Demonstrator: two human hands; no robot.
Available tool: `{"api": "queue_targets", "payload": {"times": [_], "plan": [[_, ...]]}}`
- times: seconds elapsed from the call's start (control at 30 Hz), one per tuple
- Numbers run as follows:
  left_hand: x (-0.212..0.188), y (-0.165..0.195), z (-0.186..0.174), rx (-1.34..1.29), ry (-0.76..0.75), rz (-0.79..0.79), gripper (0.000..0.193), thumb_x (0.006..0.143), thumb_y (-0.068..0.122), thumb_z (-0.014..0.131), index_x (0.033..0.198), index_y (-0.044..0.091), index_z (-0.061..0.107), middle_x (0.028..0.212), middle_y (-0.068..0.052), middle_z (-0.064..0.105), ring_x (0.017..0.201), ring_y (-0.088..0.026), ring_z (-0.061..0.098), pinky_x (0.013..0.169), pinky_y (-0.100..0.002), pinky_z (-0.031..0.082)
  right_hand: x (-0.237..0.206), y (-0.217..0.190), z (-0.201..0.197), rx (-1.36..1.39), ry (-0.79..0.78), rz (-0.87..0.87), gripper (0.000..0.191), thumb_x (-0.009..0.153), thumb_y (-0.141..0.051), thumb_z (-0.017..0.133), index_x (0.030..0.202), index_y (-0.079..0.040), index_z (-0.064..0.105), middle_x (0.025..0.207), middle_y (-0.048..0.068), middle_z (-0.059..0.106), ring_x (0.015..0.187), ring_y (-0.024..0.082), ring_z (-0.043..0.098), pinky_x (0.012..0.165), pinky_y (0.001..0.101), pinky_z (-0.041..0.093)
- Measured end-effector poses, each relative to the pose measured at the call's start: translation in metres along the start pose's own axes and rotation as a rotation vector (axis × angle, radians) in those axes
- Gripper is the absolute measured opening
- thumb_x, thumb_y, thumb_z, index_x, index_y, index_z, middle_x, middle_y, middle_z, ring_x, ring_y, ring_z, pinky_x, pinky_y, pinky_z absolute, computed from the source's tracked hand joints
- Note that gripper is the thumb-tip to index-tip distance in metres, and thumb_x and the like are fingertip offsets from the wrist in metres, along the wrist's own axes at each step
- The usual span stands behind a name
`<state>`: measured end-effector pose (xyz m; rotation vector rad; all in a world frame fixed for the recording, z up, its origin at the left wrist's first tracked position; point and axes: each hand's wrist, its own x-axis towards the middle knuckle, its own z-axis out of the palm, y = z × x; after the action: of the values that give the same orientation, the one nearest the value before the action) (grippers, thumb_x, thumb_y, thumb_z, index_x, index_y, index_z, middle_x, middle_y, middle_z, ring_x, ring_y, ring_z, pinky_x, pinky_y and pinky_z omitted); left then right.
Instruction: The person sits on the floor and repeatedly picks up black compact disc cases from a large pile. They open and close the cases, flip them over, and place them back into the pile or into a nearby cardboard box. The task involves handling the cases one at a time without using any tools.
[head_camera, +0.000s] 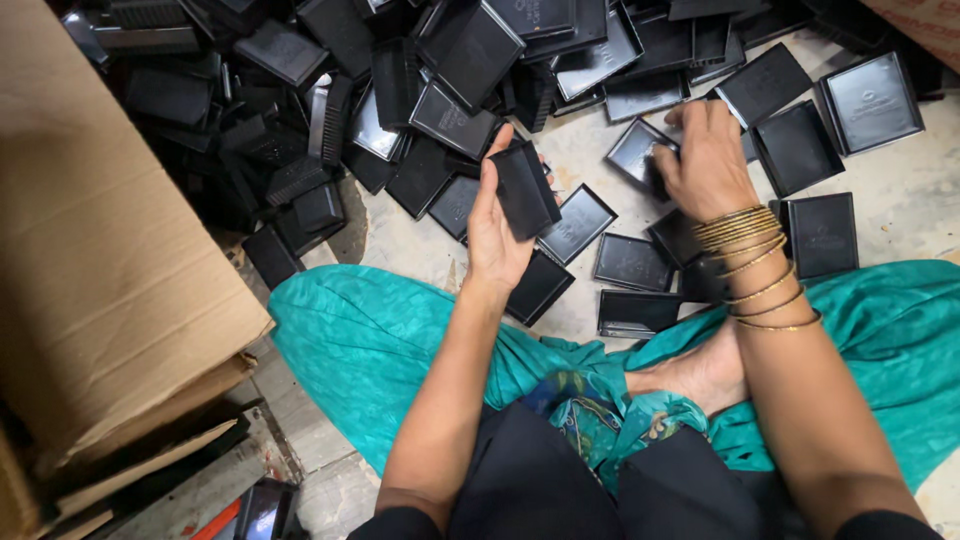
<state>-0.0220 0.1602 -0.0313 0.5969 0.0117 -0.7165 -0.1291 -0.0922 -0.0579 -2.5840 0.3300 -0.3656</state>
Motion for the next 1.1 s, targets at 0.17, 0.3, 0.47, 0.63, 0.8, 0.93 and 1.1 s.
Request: {"api": "queue_targets", "payload": {"times": [0.17, 0.3, 0.47, 0.63, 0.8, 0.93, 1.1], "plan": [[-0.002, -0.001, 0.001, 0.013, -0.029, 0.035, 0.056, 0.112, 0.044, 0.046, 0.16, 0.016, 0.039, 0.122, -0.009, 0.064, 0.107, -0.019, 0.064, 0.093, -0.037, 0.056, -0.003, -0.019, 0.002, -0.271, -0.202, 0.085, 0.066, 0.07, -0.031, 0.09, 0.119, -0.004, 0.056, 0.11, 0.023, 0.058, 0.101, 0.045, 0.059, 0.087, 0.0526, 0.049], [-0.006, 0.0, 0.005, 0.084, -0.048, 0.052, 0.059, 0.112, 0.045, 0.048, 0.161, 0.015, 0.038, 0.125, -0.008, 0.062, 0.11, -0.018, 0.062, 0.098, -0.033, 0.053, 0.003, -0.038, -0.017, -0.095, -0.161, 0.091, 0.066, 0.076, -0.026, 0.089, 0.126, -0.003, 0.054, 0.115, 0.023, 0.06, 0.105, 0.043, 0.061, 0.091, 0.0505, 0.052], [-0.011, 0.0, 0.015, 0.23, -0.054, 0.105, 0.063, 0.113, 0.047, 0.048, 0.165, 0.014, 0.036, 0.133, -0.005, 0.058, 0.116, -0.016, 0.058, 0.102, -0.032, 0.049, -0.003, -0.091, -0.038, 0.921, -0.159, 0.17, 0.074, 0.091, -0.022, 0.079, 0.15, -0.007, 0.038, 0.127, 0.014, 0.061, 0.114, 0.022, 0.065, 0.095, 0.034, 0.057], [-0.017, -0.004, 0.025, 0.345, -0.106, 0.086, 0.062, 0.111, 0.046, 0.045, 0.163, 0.014, 0.033, 0.146, -0.007, 0.054, 0.128, -0.018, 0.058, 0.111, -0.035, 0.048, -0.011, -0.144, -0.038, 0.789, -0.202, 0.095, 0.086, 0.089, -0.022, 0.08, 0.16, -0.011, 0.033, 0.133, 0.015, 0.064, 0.11, 0.021, 0.071, 0.093, 0.035, 0.058], [-0.02, -0.004, 0.027, 0.372, -0.108, 0.087, 0.062, 0.113, 0.045, 0.042, 0.165, 0.013, 0.031, 0.151, -0.011, 0.047, 0.126, -0.02, 0.057, 0.108, -0.037, 0.048, -0.013, -0.147, -0.036, 0.596, -0.238, 0.07, 0.089, 0.085, -0.029, 0.082, 0.159, -0.014, 0.034, 0.142, 0.022, 0.056, 0.115, 0.028, 0.066, 0.09, 0.0382, 0.058], [-0.021, -0.008, 0.026, 0.467, -0.091, 0.14, 0.065, 0.113, 0.047, 0.041, 0.165, 0.011, 0.03, 0.16, -0.009, 0.041, 0.13, -0.017, 0.054, 0.113, -0.034, 0.045, -0.016, -0.137, -0.018, 0.51, -0.272, 0.081, 0.094, 0.083, -0.031, 0.084, 0.16, -0.017, 0.033, 0.14, 0.022, 0.056, 0.11, 0.03, 0.066, 0.093, 0.0381, 0.056], [-0.016, -0.005, 0.021, 0.329, -0.086, 0.251, 0.06, 0.113, 0.048, 0.04, 0.157, 0.007, 0.04, 0.151, -0.01, 0.05, 0.135, -0.016, 0.054, 0.118, -0.031, 0.042, -0.014, -0.129, -0.007, 1.137, -0.249, 0.091, 0.071, 0.095, -0.026, 0.08, 0.15, -0.009, 0.038, 0.13, 0.016, 0.062, 0.118, 0.026, 0.063, 0.099, 0.0345, 0.053]]}}
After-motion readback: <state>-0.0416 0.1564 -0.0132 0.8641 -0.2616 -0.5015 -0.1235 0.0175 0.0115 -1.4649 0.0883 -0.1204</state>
